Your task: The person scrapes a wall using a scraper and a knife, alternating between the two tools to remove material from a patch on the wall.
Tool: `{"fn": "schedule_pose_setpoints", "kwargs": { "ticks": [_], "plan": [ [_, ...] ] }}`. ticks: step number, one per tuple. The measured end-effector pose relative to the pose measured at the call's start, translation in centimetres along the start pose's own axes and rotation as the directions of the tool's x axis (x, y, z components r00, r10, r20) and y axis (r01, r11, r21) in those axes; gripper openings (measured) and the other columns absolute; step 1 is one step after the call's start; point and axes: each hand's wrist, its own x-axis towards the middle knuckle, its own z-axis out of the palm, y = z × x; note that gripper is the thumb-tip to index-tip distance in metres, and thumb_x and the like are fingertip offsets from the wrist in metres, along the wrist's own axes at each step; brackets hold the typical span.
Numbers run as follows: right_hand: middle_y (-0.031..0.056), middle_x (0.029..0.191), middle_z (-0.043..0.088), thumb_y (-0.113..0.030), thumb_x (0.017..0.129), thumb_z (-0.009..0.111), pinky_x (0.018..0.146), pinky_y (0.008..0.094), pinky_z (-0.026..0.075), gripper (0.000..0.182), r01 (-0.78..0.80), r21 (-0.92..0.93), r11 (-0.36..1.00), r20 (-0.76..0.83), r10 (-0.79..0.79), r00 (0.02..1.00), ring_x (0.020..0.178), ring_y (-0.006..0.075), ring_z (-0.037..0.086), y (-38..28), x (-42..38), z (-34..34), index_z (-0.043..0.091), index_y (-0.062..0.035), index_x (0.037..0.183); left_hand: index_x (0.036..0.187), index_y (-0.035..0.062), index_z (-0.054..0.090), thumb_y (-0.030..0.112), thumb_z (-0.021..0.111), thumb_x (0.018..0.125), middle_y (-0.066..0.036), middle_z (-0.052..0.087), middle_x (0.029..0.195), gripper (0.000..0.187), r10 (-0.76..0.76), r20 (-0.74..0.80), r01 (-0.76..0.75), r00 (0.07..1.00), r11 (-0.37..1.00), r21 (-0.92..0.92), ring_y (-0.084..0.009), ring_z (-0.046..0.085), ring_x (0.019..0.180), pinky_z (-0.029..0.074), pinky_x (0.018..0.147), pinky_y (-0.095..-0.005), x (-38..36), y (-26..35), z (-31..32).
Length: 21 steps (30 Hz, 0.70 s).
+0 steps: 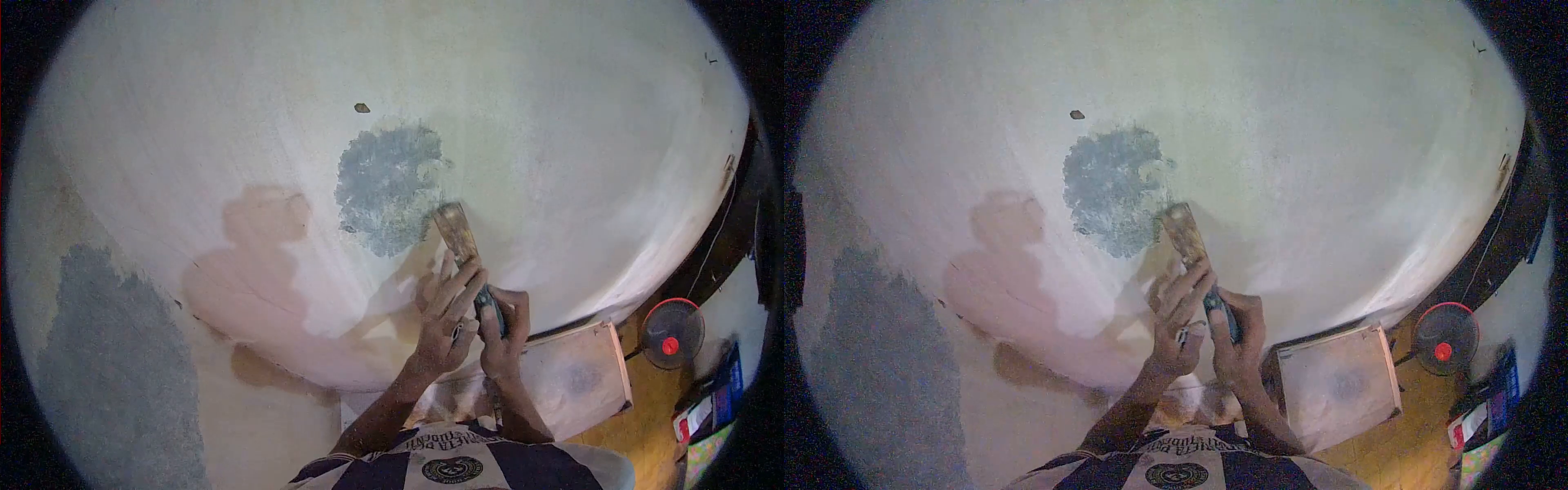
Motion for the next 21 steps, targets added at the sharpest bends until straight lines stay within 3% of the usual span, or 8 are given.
{"fn": "schedule_pose_setpoints", "kwargs": {
  "ticks": [4,7,9,13,17,21],
  "plan": [
    [0.0020,0.075,0.053,-0.017,0.100,0.050,0.050,0.0214,0.033,0.020,-0.150,0.182,0.972,0.086,0.136,0.987,0.061,0.0041,0.044,-3.1,2.0,2.3,0.041,-0.0064,0.116,0.130,0.0089,0.063,0.036,0.039,0.103,-0.015,0.053,0.138,0.045,0.033,-0.029,-0.033,0.999,0.999,0.030,-0.0404,0.034,0.140,0.013,0.115,-0.0519,2.2,-0.6,-1.6],
    [-0.0018,0.070,0.048,-0.016,0.101,0.046,0.046,0.0194,0.025,0.015,-0.145,0.302,0.942,0.036,0.141,0.989,0.055,0.0009,0.037,-2.9,0.7,3.7,0.038,-0.0095,0.113,0.124,0.0105,0.065,0.032,0.041,0.102,-0.014,0.058,0.130,0.040,0.100,-0.097,-0.094,0.990,0.993,0.069,-0.0410,0.038,0.137,0.020,0.114,-0.0540,1.2,-1.3,-0.9],
    [-0.0022,0.068,0.048,-0.016,0.102,0.046,0.046,0.0199,0.025,0.015,-0.125,0.287,0.950,0.025,0.124,0.992,0.053,0.0010,0.036,-2.7,1.8,4.0,0.038,-0.0097,0.113,0.118,0.0095,0.067,0.030,0.041,0.102,-0.014,0.059,0.126,0.036,0.190,-0.122,-0.182,0.974,0.981,0.070,-0.0416,0.038,0.137,0.027,0.111,-0.0547,2.4,-2.4,-0.9],
    [-0.0028,0.065,0.046,-0.015,0.102,0.045,0.043,0.0204,0.026,0.013,-0.153,0.318,0.936,0.072,0.137,0.988,0.050,0.0010,0.036,-4.2,2.7,4.1,0.039,-0.0107,0.113,0.113,0.0084,0.067,0.031,0.041,0.103,-0.014,0.061,0.122,0.036,0.218,-0.171,-0.221,0.961,0.975,0.005,-0.0411,0.047,0.129,0.028,0.112,-0.0552,5.2,-2.2,-2.0],
    [-0.0032,0.063,0.045,-0.016,0.102,0.046,0.042,0.0200,0.027,0.014,-0.171,0.313,0.934,0.069,0.157,0.985,0.048,0.0008,0.036,-3.6,2.1,4.1,0.038,-0.0112,0.114,0.108,0.0064,0.069,0.029,0.041,0.103,-0.013,0.065,0.114,0.036,0.150,-0.205,-0.152,0.967,0.988,0.009,-0.0364,0.053,0.122,0.030,0.113,-0.0554,2.7,-2.8,-0.5],
    [-0.0029,0.063,0.046,-0.018,0.102,0.048,0.041,0.0197,0.028,0.017,-0.234,0.385,0.893,0.081,0.220,0.972,0.048,0.0012,0.038,-5.3,3.5,4.3,0.039,-0.0114,0.115,0.107,0.0062,0.069,0.027,0.040,0.103,-0.014,0.065,0.117,0.036,0.082,-0.101,-0.095,0.991,0.987,-0.130,-0.0358,0.054,0.122,0.026,0.115,-0.0567,4.8,-2.0,-1.8]
  ]
}}
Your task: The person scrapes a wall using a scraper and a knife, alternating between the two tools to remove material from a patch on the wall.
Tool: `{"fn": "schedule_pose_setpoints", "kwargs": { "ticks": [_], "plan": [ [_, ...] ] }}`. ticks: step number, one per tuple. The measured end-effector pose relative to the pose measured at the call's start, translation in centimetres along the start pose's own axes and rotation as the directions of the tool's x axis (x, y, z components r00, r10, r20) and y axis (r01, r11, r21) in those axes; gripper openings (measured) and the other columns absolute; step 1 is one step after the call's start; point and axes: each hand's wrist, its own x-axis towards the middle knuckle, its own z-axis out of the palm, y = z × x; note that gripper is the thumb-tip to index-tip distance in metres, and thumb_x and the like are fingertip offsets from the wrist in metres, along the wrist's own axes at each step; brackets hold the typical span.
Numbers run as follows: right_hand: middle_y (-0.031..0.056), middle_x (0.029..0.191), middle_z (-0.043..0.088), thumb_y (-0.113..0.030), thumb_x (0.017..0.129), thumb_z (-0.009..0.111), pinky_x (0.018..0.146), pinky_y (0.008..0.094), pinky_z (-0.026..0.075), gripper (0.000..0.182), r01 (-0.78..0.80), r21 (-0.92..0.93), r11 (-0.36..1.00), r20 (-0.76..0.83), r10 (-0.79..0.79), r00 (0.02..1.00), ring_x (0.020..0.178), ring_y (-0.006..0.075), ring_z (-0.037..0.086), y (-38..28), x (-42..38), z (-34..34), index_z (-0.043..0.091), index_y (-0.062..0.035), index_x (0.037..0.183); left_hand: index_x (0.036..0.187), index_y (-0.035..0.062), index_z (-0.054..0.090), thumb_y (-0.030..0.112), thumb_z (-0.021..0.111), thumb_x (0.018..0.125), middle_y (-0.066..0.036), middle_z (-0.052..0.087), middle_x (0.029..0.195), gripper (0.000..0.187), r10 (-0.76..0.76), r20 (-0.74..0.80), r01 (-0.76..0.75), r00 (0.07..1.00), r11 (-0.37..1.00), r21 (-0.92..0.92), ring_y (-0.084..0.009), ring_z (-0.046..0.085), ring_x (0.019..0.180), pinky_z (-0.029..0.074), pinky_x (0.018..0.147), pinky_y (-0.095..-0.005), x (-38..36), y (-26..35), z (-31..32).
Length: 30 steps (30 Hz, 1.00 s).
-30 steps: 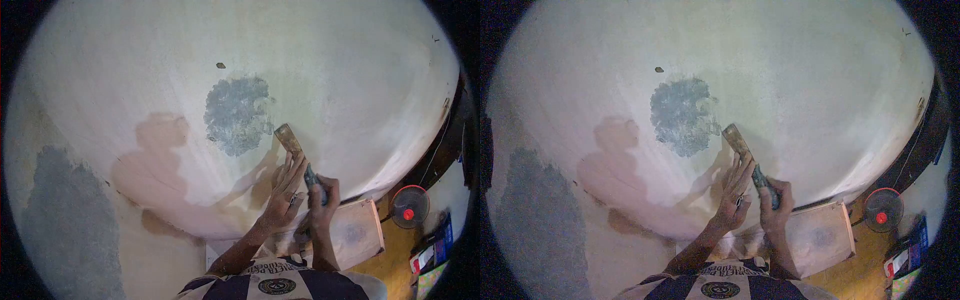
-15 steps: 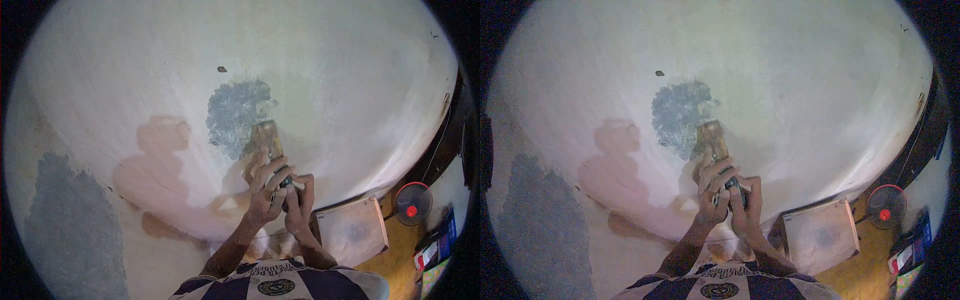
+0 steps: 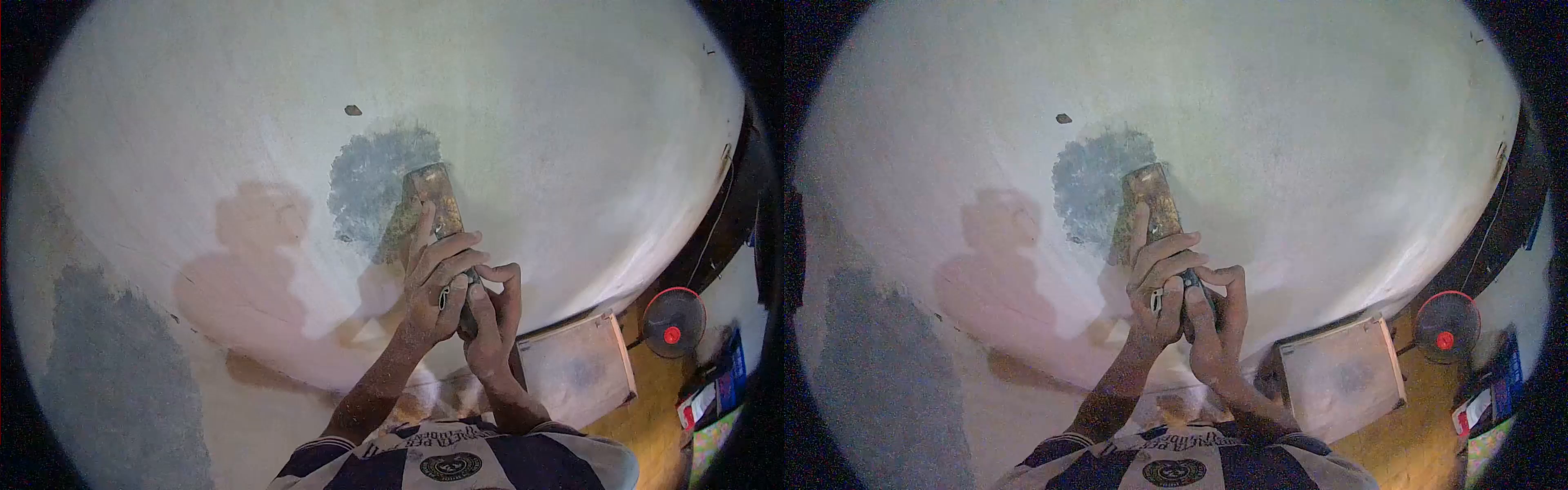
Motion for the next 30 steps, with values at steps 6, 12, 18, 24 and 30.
{"fn": "schedule_pose_setpoints", "kwargs": {
  "ticks": [6,12,18,24,30],
  "plan": [
    [-0.0017,0.066,0.049,-0.017,0.101,0.047,0.042,0.0197,0.029,0.018,-0.048,-0.041,0.998,-0.029,0.047,0.998,0.048,0.0015,0.039,1.6,-0.9,-1.3,0.040,-0.0098,0.117,0.116,0.0036,0.065,0.019,0.046,0.099,-0.017,0.063,0.121,0.030,0.066,-0.007,-0.066,0.998,0.998,-0.001,-0.0351,0.060,0.116,0.025,0.115,-0.0579,-1.0,-1.1,0.9],
    [-0.0001,0.070,0.052,-0.017,0.100,0.047,0.042,0.0198,0.029,0.019,-0.091,0.038,0.995,-0.031,0.092,0.995,0.049,0.0017,0.040,1.9,-1.7,-0.9,0.041,-0.0094,0.116,0.115,-0.0004,0.065,0.020,0.042,0.099,-0.018,0.063,0.123,0.034,-0.040,0.006,0.040,0.999,0.996,-0.085,-0.0337,0.060,0.116,0.016,0.119,-0.0587,-2.4,-0.8,0.6],
    [-0.0010,0.071,0.050,-0.017,0.099,0.049,0.041,0.0196,0.026,0.019,-0.115,0.166,0.979,-0.047,0.124,0.991,0.047,0.0022,0.037,1.0,-0.4,-0.3,0.039,-0.0106,0.115,0.113,-0.0010,0.066,0.018,0.044,0.097,-0.018,0.064,0.120,0.033,-0.072,0.043,0.075,0.996,0.994,-0.077,-0.0353,0.060,0.114,0.016,0.119,-0.0607,0.4,0.5,-0.1],
    [-0.0011,0.071,0.049,-0.017,0.099,0.045,0.041,0.0199,0.027,0.016,-0.200,0.182,0.963,-0.050,0.212,0.976,0.048,0.0022,0.038,2.0,-1.5,-1.3,0.040,-0.0104,0.113,0.114,0.0005,0.065,0.016,0.045,0.097,-0.017,0.062,0.124,0.031,-0.097,0.055,0.101,0.994,0.993,-0.060,-0.0362,0.059,0.116,0.015,0.119,-0.0607,-2.3,-0.2,0.6],
    [-0.0008,0.071,0.050,-0.018,0.099,0.045,0.043,0.0199,0.028,0.015,-0.151,0.154,0.976,-0.022,0.156,0.988,0.049,0.0026,0.040,3.0,-2.0,-2.1,0.042,-0.0107,0.111,0.118,0.0008,0.062,0.019,0.046,0.098,-0.018,0.057,0.132,0.031,-0.045,0.124,0.047,0.991,0.999,-0.016,-0.0388,0.054,0.123,0.016,0.119,-0.0584,-2.9,-0.1,0.2]
  ]
}}
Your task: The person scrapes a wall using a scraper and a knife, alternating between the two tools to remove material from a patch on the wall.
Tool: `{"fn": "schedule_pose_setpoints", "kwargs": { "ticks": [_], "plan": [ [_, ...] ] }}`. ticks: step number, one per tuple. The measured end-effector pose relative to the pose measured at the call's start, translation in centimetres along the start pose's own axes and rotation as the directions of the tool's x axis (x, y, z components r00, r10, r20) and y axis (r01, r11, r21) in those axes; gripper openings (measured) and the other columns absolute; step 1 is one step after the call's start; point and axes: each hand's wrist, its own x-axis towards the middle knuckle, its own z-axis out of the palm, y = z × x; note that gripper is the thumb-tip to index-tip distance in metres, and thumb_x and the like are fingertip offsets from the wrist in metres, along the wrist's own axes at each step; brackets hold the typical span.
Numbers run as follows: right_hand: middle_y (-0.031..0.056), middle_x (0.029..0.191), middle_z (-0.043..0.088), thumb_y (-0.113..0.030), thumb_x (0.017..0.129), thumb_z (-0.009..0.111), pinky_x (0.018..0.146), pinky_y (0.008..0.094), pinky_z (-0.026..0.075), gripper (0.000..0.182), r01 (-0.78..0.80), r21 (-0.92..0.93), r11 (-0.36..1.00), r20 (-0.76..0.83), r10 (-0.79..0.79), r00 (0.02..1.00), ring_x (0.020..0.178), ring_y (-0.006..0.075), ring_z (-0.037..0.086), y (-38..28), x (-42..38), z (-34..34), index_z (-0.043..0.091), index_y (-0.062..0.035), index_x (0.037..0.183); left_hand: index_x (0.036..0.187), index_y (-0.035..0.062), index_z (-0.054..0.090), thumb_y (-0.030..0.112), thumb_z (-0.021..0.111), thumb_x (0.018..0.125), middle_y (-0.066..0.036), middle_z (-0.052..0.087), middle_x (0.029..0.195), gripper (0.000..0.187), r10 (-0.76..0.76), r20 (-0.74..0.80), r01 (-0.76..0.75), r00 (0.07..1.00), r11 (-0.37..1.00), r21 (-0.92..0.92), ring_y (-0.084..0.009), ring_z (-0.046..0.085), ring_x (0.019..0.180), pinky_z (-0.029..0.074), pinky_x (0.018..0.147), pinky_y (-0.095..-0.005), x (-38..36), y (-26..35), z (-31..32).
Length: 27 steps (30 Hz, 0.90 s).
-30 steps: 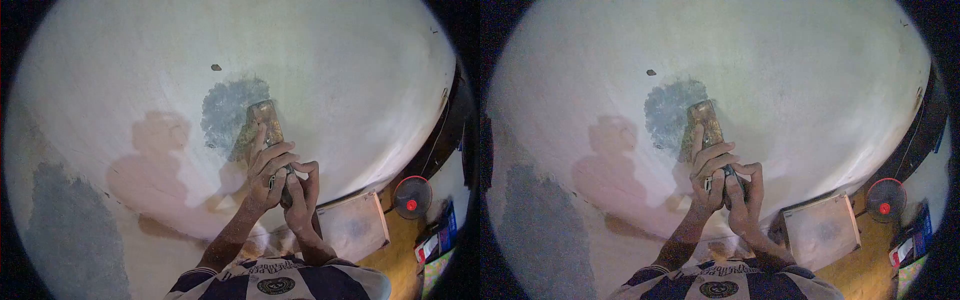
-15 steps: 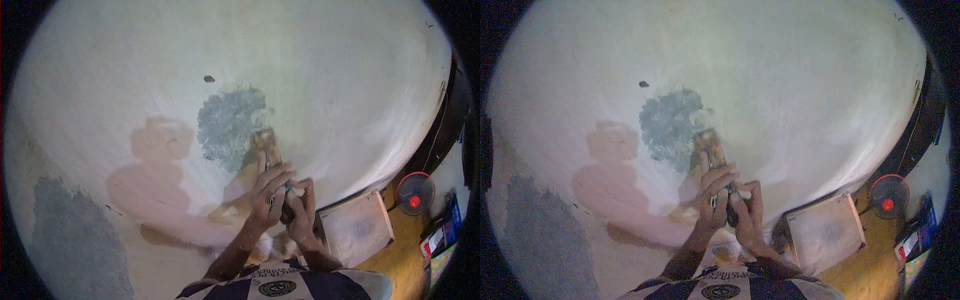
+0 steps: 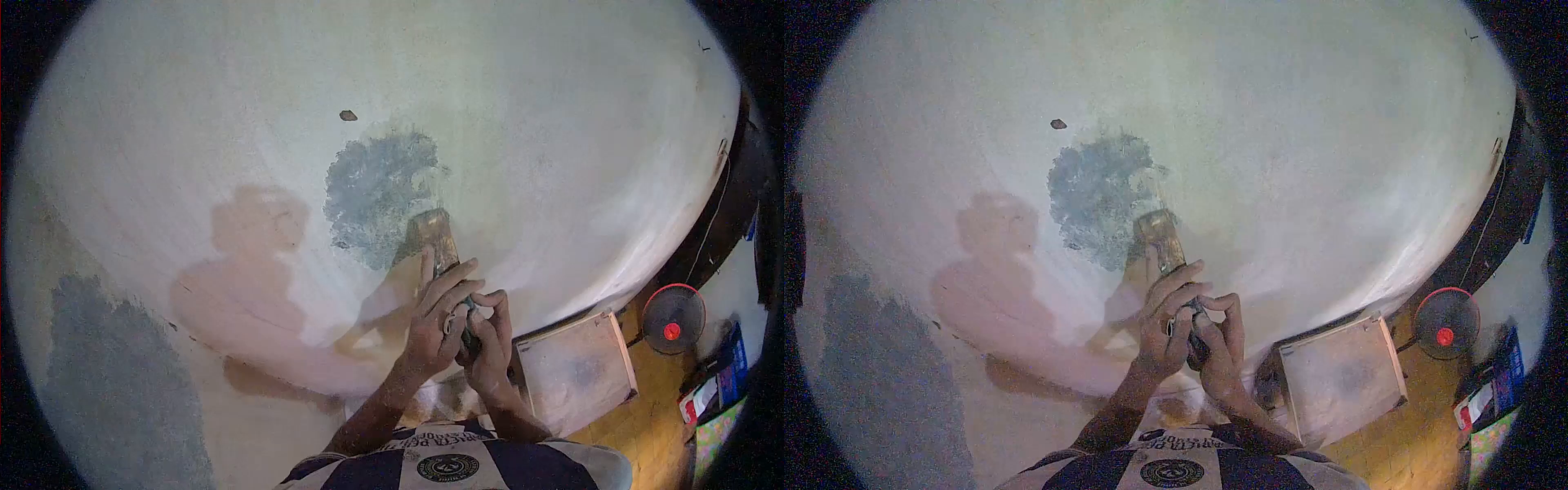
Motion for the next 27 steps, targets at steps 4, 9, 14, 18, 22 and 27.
{"fn": "schedule_pose_setpoints", "kwargs": {
  "ticks": [4,9,14,18,22,27],
  "plan": [
    [-0.0003,0.073,0.052,-0.020,0.098,0.047,0.044,0.0193,0.032,0.017,0.002,0.058,0.998,0.025,-0.003,1.000,0.052,0.0029,0.043,-1.6,1.7,0.8,0.042,-0.0115,0.111,0.117,0.0026,0.062,0.019,0.044,0.100,-0.017,0.055,0.136,0.030,-0.063,-0.040,0.059,0.997,0.994,-0.087,-0.0384,0.049,0.129,0.015,0.119,-0.0575,1.8,0.8,0.4],
    [0.0010,0.081,0.053,-0.018,0.098,0.046,0.044,0.0188,0.035,0.015,-0.108,0.090,0.990,-0.017,0.110,0.994,0.057,0.0043,0.048,-1.5,0.2,0.2,0.041,-0.0135,0.111,0.112,0.0029,0.063,0.018,0.043,0.101,-0.018,0.053,0.139,0.028,-0.023,0.024,0.023,0.999,1.000,0.003,-0.0391,0.045,0.133,0.014,0.119,-0.0574,0.1,-0.1,0.5],
    [-0.0012,0.086,0.052,-0.022,0.100,0.046,0.040,0.0189,0.032,0.011,-0.065,0.110,0.992,-0.002,0.066,0.998,0.054,0.0034,0.045,-1.3,0.6,0.3,0.042,-0.0146,0.108,0.105,0.0032,0.062,0.020,0.042,0.101,-0.018,0.053,0.138,0.027,0.000,0.077,-0.003,0.997,0.999,0.040,-0.0439,0.038,0.137,0.011,0.118,-0.0604,2.2,0.5,-0.5],
    [-0.0010,0.088,0.054,-0.025,0.101,0.047,0.041,0.0188,0.033,0.012,-0.159,0.125,0.979,-0.021,0.163,0.986,0.054,0.0029,0.046,-1.5,0.4,-0.1,0.042,-0.0157,0.107,0.103,0.0030,0.063,0.020,0.043,0.101,-0.019,0.053,0.137,0.026,0.004,0.034,-0.006,0.999,0.999,0.042,-0.0456,0.038,0.136,0.011,0.118,-0.0606,1.7,0.3,0.2],
    [0.0003,0.091,0.055,-0.027,0.101,0.048,0.042,0.0184,0.036,0.012,-0.158,0.130,0.979,0.031,0.155,0.987,0.057,0.0037,0.049,-2.4,0.8,-0.4,0.042,-0.0175,0.107,0.102,0.0022,0.063,0.022,0.044,0.101,-0.021,0.053,0.138,0.027,-0.071,0.024,0.072,0.997,0.997,-0.041,-0.0456,0.039,0.136,0.011,0.118,-0.0603,1.8,0.8,0.6],
    [0.0013,0.096,0.056,-0.023,0.102,0.045,0.052,0.0189,0.044,0.010,-0.266,0.171,0.949,-0.041,0.277,0.960,0.072,0.0056,0.055,-1.6,-0.2,-0.6,0.042,-0.0158,0.107,0.101,0.0023,0.063,0.023,0.043,0.101,-0.021,0.051,0.139,0.029,-0.210,0.046,0.215,0.977,0.955,-0.203,-0.0453,0.040,0.135,0.013,0.118,-0.0596,0.4,0.5,1.5]
  ]
}}
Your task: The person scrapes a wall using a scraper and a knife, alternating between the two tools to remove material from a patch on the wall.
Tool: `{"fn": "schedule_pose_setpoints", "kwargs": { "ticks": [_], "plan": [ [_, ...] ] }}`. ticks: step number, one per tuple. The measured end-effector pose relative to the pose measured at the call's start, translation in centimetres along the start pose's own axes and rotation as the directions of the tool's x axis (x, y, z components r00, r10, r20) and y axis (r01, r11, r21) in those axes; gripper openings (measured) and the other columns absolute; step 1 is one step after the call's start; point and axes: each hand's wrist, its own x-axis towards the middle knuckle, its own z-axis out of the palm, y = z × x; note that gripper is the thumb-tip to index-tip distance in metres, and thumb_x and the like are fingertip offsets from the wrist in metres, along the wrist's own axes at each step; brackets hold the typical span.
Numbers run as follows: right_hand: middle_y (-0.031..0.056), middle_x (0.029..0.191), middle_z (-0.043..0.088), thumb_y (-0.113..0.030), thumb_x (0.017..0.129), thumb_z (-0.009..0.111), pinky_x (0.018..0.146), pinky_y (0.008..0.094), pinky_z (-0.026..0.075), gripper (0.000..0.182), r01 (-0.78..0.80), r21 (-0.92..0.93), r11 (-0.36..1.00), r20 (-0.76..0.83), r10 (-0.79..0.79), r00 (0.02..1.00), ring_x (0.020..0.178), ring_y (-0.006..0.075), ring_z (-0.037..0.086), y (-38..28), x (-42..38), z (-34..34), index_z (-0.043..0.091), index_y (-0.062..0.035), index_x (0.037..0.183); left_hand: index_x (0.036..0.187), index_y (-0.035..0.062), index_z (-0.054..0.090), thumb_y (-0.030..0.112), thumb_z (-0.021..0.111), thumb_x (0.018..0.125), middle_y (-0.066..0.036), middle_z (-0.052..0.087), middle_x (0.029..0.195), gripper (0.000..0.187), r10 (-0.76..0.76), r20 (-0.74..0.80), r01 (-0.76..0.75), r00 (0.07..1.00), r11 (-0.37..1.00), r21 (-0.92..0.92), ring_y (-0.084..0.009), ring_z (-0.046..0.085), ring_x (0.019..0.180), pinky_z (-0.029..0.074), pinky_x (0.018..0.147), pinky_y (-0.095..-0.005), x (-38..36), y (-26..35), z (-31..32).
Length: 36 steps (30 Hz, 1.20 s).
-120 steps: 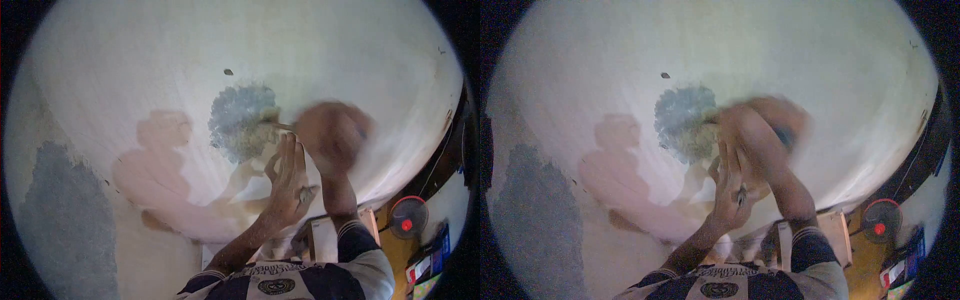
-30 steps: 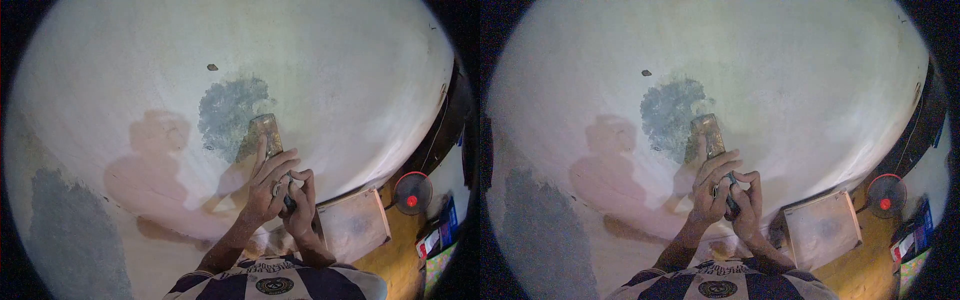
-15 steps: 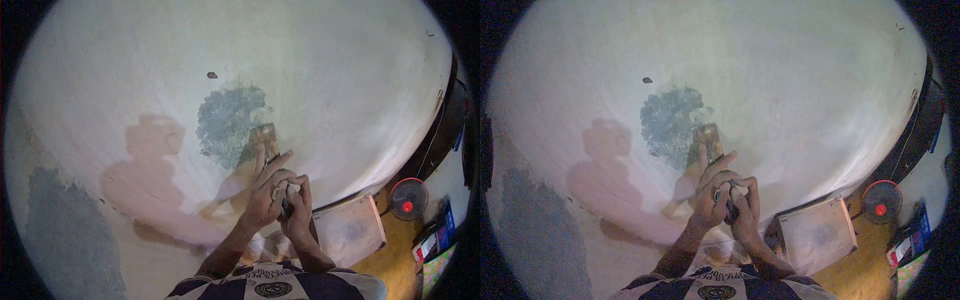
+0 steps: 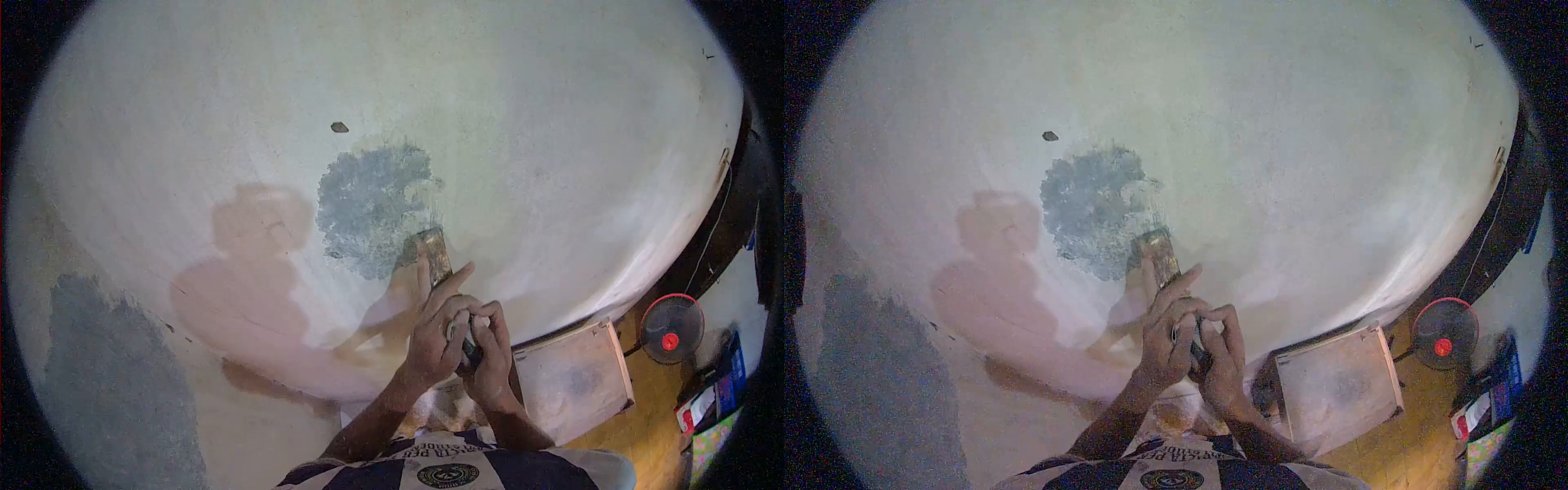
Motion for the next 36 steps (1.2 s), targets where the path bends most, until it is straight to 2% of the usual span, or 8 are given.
{"fn": "schedule_pose_setpoints", "kwargs": {
  "ticks": [1,4,10,13,19,23,31,36],
  "plan": [
    [0.0012,0.097,0.056,-0.023,0.102,0.045,0.053,0.0191,0.045,0.009,0.009,-0.017,1.000,0.019,-0.009,1.000,0.073,0.0056,0.055,0.2,-0.5,-0.3,0.042,-0.0154,0.107,0.101,0.0025,0.063,0.024,0.043,0.101,-0.021,0.052,0.139,0.029,-0.037,-0.003,0.037,0.999,0.998,-0.050,-0.0444,0.042,0.134,0.013,0.118,-0.0596,-0.2,0.2,0.1],
    [0.0010,0.097,0.056,-0.021,0.102,0.044,0.050,0.0192,0.044,0.008,0.078,-0.060,0.995,0.067,-0.074,0.995,0.070,0.0050,0.054,0.7,-0.2,-1.3,0.043,-0.0147,0.107,0.097,0.0019,0.064,0.024,0.043,0.101,-0.021,0.053,0.138,0.030,0.055,0.003,-0.055,0.998,0.983,0.178,-0.0418,0.050,0.127,0.011,0.118,-0.0595,-0.3,0.5,-0.1],
    [-0.0002,0.089,0.055,-0.020,0.102,0.044,0.040,0.0187,0.035,0.008,0.179,-0.116,0.977,0.058,-0.173,0.983,0.055,0.0032,0.047,2.0,0.6,-2.0,0.043,-0.0145,0.108,0.092,0.0017,0.063,0.020,0.044,0.099,-0.020,0.056,0.133,0.028,0.105,0.048,-0.112,0.993,0.975,0.190,-0.0455,0.041,0.133,0.007,0.118,-0.0607,0.7,0.1,-0.5],
    [-0.0009,0.083,0.053,-0.021,0.103,0.044,0.040,0.0188,0.033,0.008,0.189,-0.103,0.977,0.053,-0.184,0.981,0.053,0.0027,0.045,2.3,0.1,-1.8,0.043,-0.0146,0.107,0.091,0.0030,0.064,0.020,0.045,0.098,-0.019,0.059,0.129,0.026,0.193,0.001,-0.185,0.981,0.940,0.286,-0.0453,0.037,0.136,0.010,0.117,-0.0617,0.0,0.3,-0.3],
    [-0.0026,0.071,0.049,-0.023,0.103,0.045,0.039,0.0203,0.028,0.009,0.236,-0.126,0.963,0.097,-0.225,0.969,0.048,0.0023,0.039,2.8,0.9,-2.0,0.041,-0.0153,0.107,0.091,0.0040,0.063,0.018,0.049,0.095,-0.013,0.064,0.113,0.021,0.170,0.081,-0.187,0.982,0.929,0.319,-0.0427,0.038,0.134,0.024,0.110,-0.0577,0.5,-1.6,-0.8],
    [-0.0030,0.063,0.047,-0.020,0.103,0.044,0.039,0.0213,0.028,0.010,0.286,-0.153,0.946,0.079,-0.276,0.958,0.046,0.0026,0.037,2.9,1.1,-1.5,0.041,-0.0131,0.108,0.087,0.0036,0.061,0.017,0.048,0.095,-0.015,0.064,0.094,0.020,0.195,0.052,-0.200,0.979,0.911,0.361,-0.0342,0.063,0.091,0.041,0.097,-0.0489,0.7,-1.5,-0.4],
    [-0.0040,0.062,0.045,-0.024,0.104,0.046,0.039,0.0197,0.026,0.011,0.301,-0.150,0.942,0.100,-0.288,0.952,0.044,0.0017,0.035,3.5,1.5,-2.3,0.040,-0.0148,0.105,0.085,0.0031,0.059,0.014,0.051,0.091,-0.014,0.060,0.088,0.015,0.278,0.099,-0.294,0.955,0.865,0.407,-0.0361,0.056,0.090,0.041,0.092,-0.0483,2.0,-1.0,-0.9],
    [-0.0050,0.060,0.044,-0.020,0.103,0.046,0.039,0.0221,0.029,0.010,0.303,-0.154,0.940,0.092,-0.292,0.952,0.045,0.0023,0.036,3.5,1.5,-2.4,0.042,-0.0115,0.106,0.086,0.0031,0.059,0.014,0.051,0.091,-0.015,0.060,0.089,0.014,0.249,0.017,-0.231,0.968,0.866,0.443,-0.0367,0.056,0.090,0.040,0.093,-0.0493,1.2,-1.9,-0.4]
  ]
}}
